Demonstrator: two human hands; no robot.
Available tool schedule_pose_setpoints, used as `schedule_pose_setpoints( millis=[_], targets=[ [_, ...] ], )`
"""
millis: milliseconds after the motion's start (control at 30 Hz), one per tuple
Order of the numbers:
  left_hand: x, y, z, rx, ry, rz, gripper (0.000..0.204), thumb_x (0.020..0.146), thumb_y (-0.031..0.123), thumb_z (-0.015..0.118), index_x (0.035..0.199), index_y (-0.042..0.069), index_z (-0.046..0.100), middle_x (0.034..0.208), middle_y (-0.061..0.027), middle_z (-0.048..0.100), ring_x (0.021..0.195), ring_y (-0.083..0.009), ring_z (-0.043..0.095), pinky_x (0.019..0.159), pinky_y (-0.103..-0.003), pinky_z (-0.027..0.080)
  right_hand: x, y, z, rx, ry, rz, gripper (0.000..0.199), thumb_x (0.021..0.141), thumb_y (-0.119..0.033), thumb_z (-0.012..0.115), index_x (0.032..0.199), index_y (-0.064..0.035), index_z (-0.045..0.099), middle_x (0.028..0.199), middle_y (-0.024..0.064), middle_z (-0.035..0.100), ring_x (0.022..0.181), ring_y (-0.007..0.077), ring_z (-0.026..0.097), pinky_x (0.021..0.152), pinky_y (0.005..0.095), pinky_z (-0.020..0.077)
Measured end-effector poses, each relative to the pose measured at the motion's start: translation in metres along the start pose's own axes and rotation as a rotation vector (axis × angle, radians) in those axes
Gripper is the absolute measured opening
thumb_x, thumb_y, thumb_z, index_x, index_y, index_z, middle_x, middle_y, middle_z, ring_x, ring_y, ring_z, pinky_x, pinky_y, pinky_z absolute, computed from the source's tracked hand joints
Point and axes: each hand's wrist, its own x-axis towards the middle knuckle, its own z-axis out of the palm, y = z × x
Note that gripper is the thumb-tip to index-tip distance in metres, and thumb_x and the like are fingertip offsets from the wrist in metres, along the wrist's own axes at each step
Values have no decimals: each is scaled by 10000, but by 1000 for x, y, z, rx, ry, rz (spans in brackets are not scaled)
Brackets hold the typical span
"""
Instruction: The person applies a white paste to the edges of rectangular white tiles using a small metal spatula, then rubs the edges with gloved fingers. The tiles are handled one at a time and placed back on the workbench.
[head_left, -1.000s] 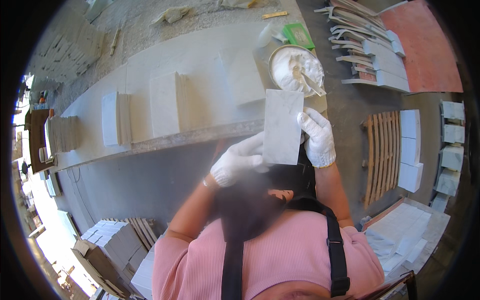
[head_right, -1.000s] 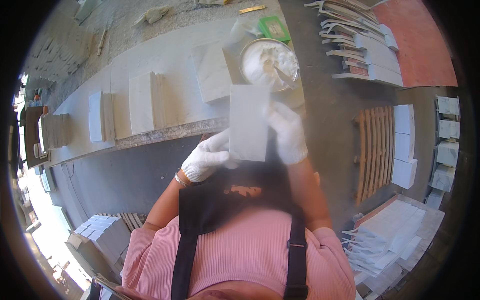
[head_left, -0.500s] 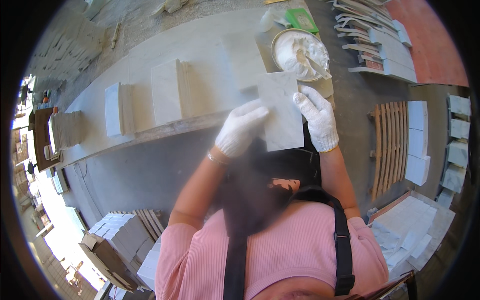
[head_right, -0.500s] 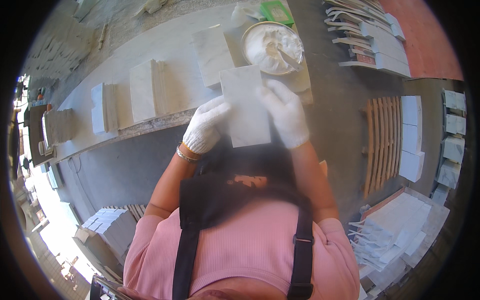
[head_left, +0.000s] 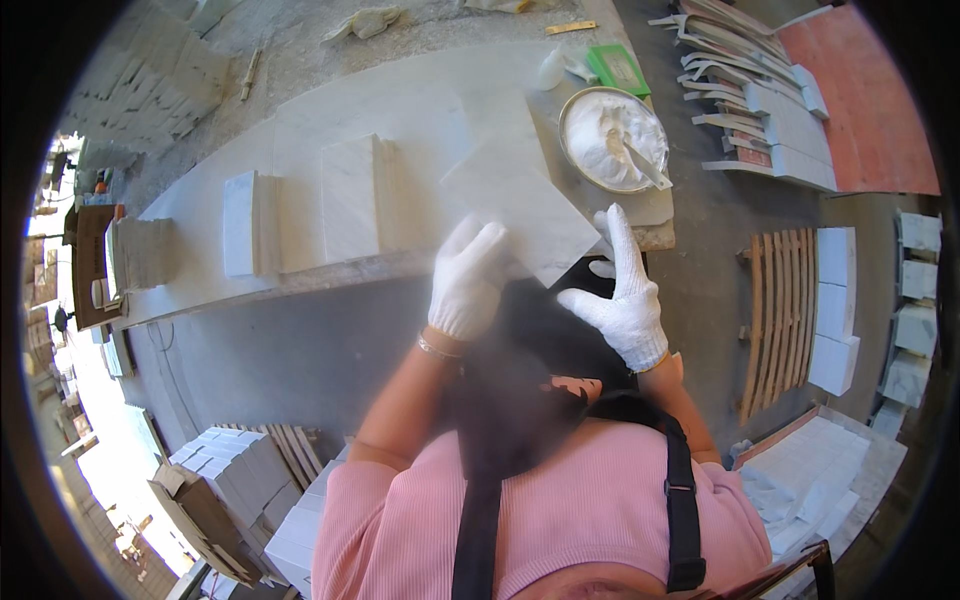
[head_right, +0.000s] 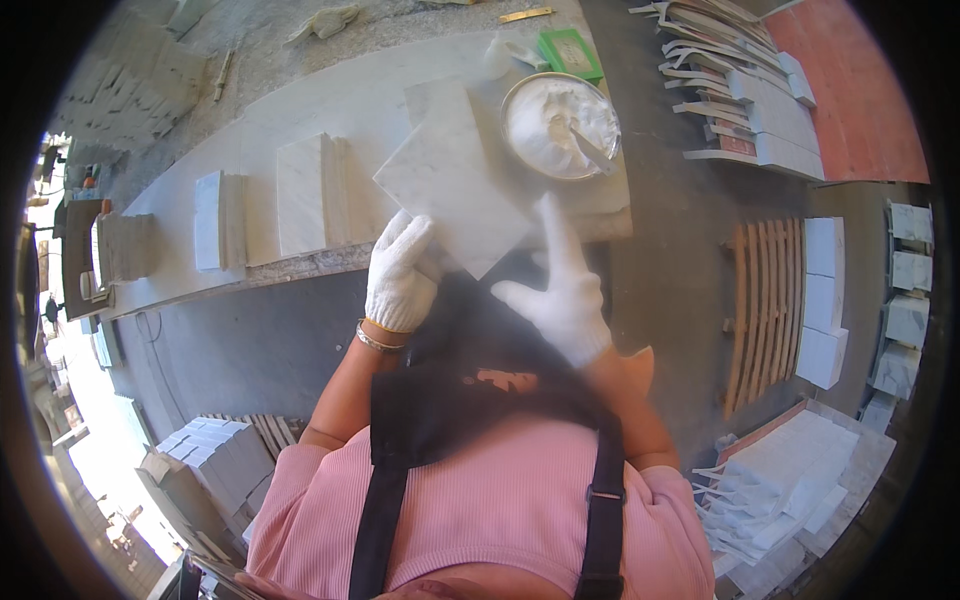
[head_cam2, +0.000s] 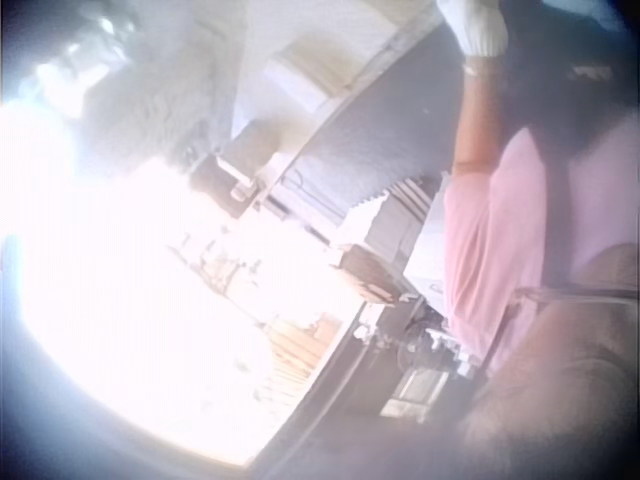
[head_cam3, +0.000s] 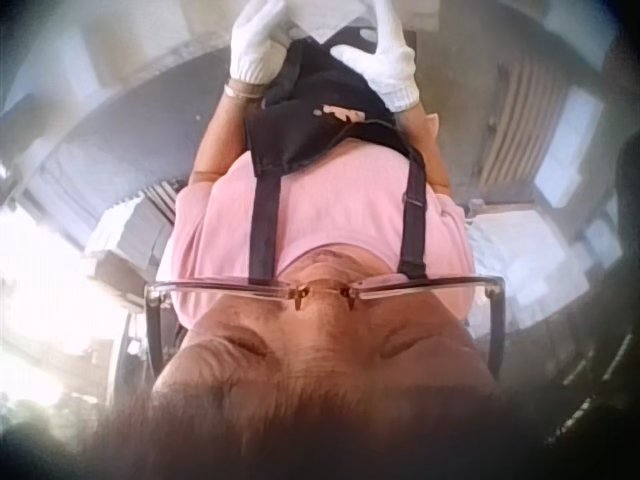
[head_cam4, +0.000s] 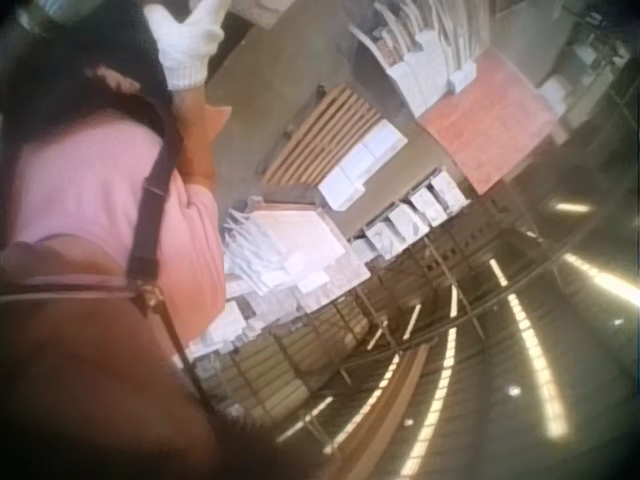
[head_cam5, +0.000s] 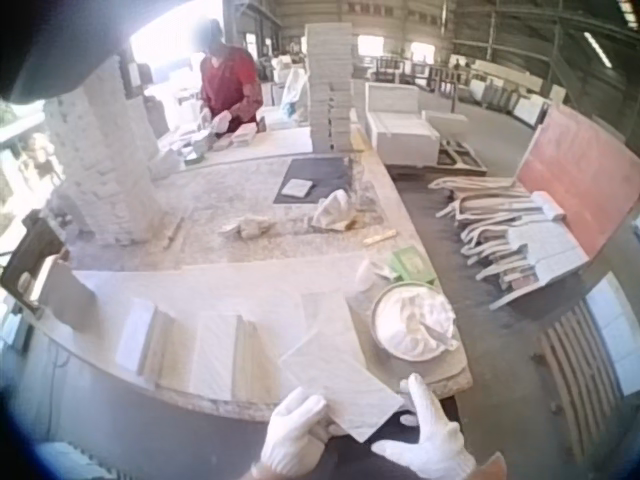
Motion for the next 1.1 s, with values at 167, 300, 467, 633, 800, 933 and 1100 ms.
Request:
schedule_pose_setpoints(
  millis=[167,300,467,633,800,933,1100],
  targets=[
    [3,0,1,-171,13,-13,126,1037,119,621,1117,29,583,973,-59,621,850,-162,633,773,-345,571,5,5,-9,309,-75,118,988,859,-135,826,1666,-20,268,1537,186,550,1365,238,569,1126,367,467],
    [-1,-5,-1,-223,-23,-14,209,1032,106,620,1211,20,553,1090,-93,631,963,-211,655,874,-412,579,11,4,-4,552,-142,166,842,904,-110,779,1618,24,353,1495,149,571,1365,227,542,1144,364,429],
    [-9,-11,5,-205,-69,-81,250,1004,96,663,1235,28,596,1151,-107,676,1013,-249,683,890,-429,583,16,-9,7,615,-132,169,716,923,-94,762,1547,47,441,1457,133,582,1350,226,537,1147,370,421],
    [-17,-10,3,244,-149,14,35,912,58,736,899,33,756,832,-73,727,769,-221,699,704,-323,551,23,-17,-8,564,-63,260,487,940,-98,744,1383,41,596,1171,76,701,943,124,654,826,286,540],
    [-18,-10,-25,-48,-212,-111,277,957,137,690,1201,8,708,1114,-140,745,1020,-286,720,853,-438,590,27,-11,-11,528,62,167,376,1054,-322,624,1201,12,710,836,20,685,686,91,601,648,257,482],
    [-19,-11,-43,-90,-243,-179,595,950,192,686,1463,-32,485,1325,-235,657,1154,-411,691,973,-572,582,29,1,-6,579,48,178,371,1077,-333,602,1172,6,720,911,3,688,792,90,603,737,276,490],
    [-21,-16,-47,-140,-228,-194,621,944,186,682,1479,-41,461,1339,-249,647,1173,-424,691,978,-578,588,33,18,-3,572,78,151,342,1111,-311,560,1081,-12,723,998,-18,685,925,81,577,859,291,476]
  ],
)
